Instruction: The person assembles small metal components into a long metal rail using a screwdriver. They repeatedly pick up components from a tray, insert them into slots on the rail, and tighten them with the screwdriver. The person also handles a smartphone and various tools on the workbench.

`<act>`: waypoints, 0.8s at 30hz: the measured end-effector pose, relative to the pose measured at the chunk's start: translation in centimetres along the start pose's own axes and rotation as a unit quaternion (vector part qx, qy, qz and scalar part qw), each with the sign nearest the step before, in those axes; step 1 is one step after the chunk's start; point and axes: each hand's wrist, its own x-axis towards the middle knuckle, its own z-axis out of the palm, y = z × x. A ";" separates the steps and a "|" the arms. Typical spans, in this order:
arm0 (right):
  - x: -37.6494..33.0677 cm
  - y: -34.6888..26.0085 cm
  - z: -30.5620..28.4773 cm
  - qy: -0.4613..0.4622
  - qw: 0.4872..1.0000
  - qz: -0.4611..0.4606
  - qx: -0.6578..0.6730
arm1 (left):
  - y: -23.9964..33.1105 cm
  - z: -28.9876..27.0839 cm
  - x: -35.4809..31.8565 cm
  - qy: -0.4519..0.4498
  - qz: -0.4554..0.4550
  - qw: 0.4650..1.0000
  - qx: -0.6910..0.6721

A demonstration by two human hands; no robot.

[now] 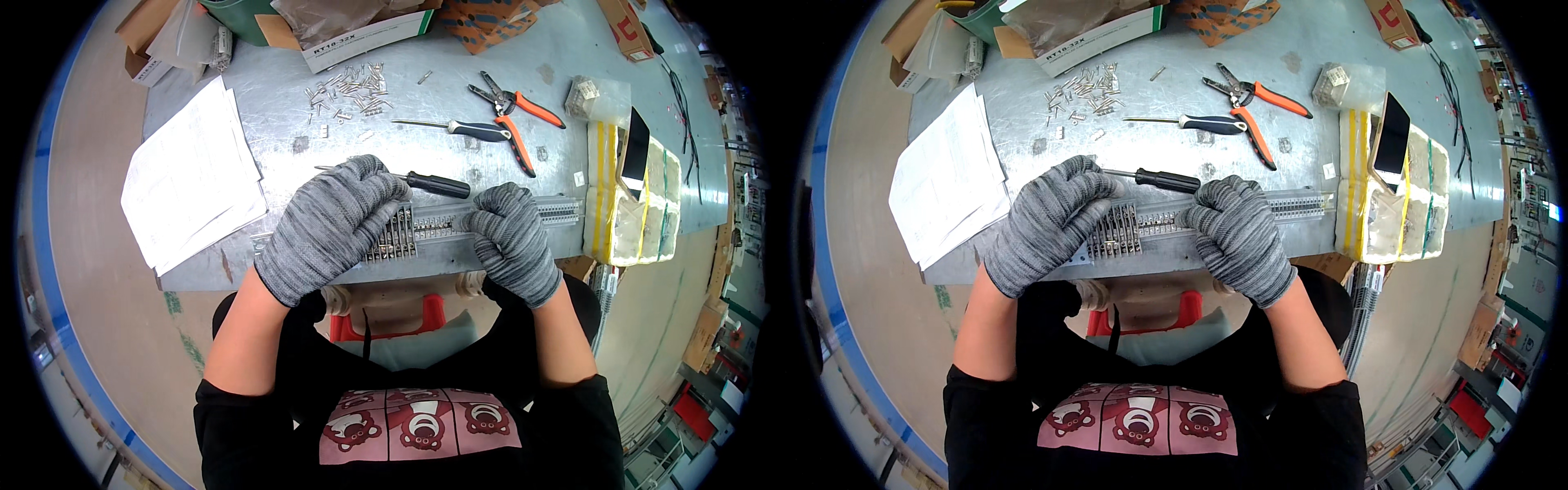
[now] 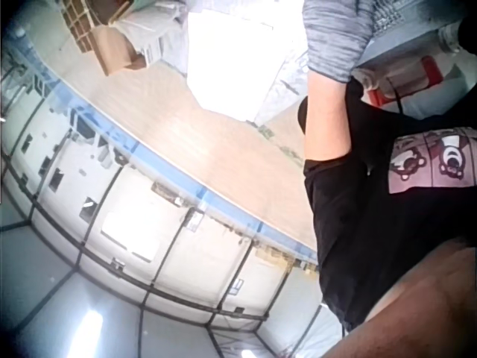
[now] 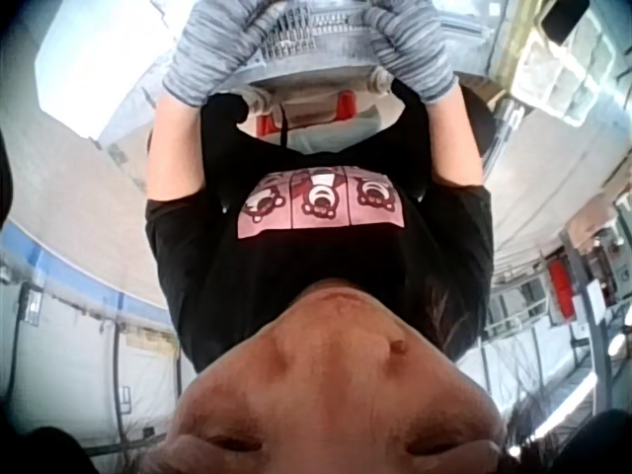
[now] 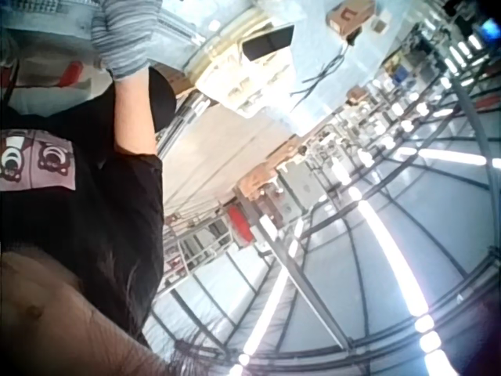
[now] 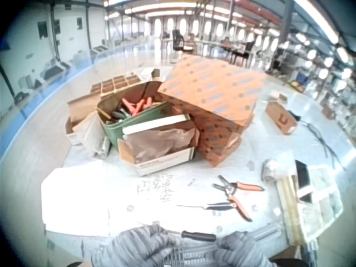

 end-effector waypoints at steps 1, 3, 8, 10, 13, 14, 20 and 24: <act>0.2 -0.1 -0.1 -0.005 1.000 -0.001 -0.001 | -0.1 -0.2 0.1 -0.005 0.003 1.000 0.000; 0.3 -0.1 -0.3 -0.008 1.000 0.006 -0.003 | -0.3 -0.6 0.1 0.006 -0.012 1.000 -0.017; 2.3 0.7 -0.4 0.057 0.996 0.032 0.067 | -3.7 -2.8 0.7 0.037 -0.084 0.995 0.031; 3.9 0.6 0.1 0.069 0.992 0.061 0.082 | -5.8 -3.2 0.6 0.028 -0.135 0.989 0.059; 6.4 0.2 1.3 0.015 0.983 0.128 0.132 | -7.6 -3.2 0.6 0.010 -0.132 0.987 0.090; 7.6 0.7 2.0 0.001 0.987 0.104 0.124 | -8.1 -3.2 1.0 0.009 -0.114 0.989 0.093; 13.5 3.9 4.7 -0.030 0.993 0.114 0.027 | -9.7 -4.2 2.2 0.018 -0.170 0.979 0.111; 15.6 3.9 5.6 -0.101 0.979 0.177 -0.021 | -11.7 -4.4 2.3 0.048 -0.173 0.980 0.089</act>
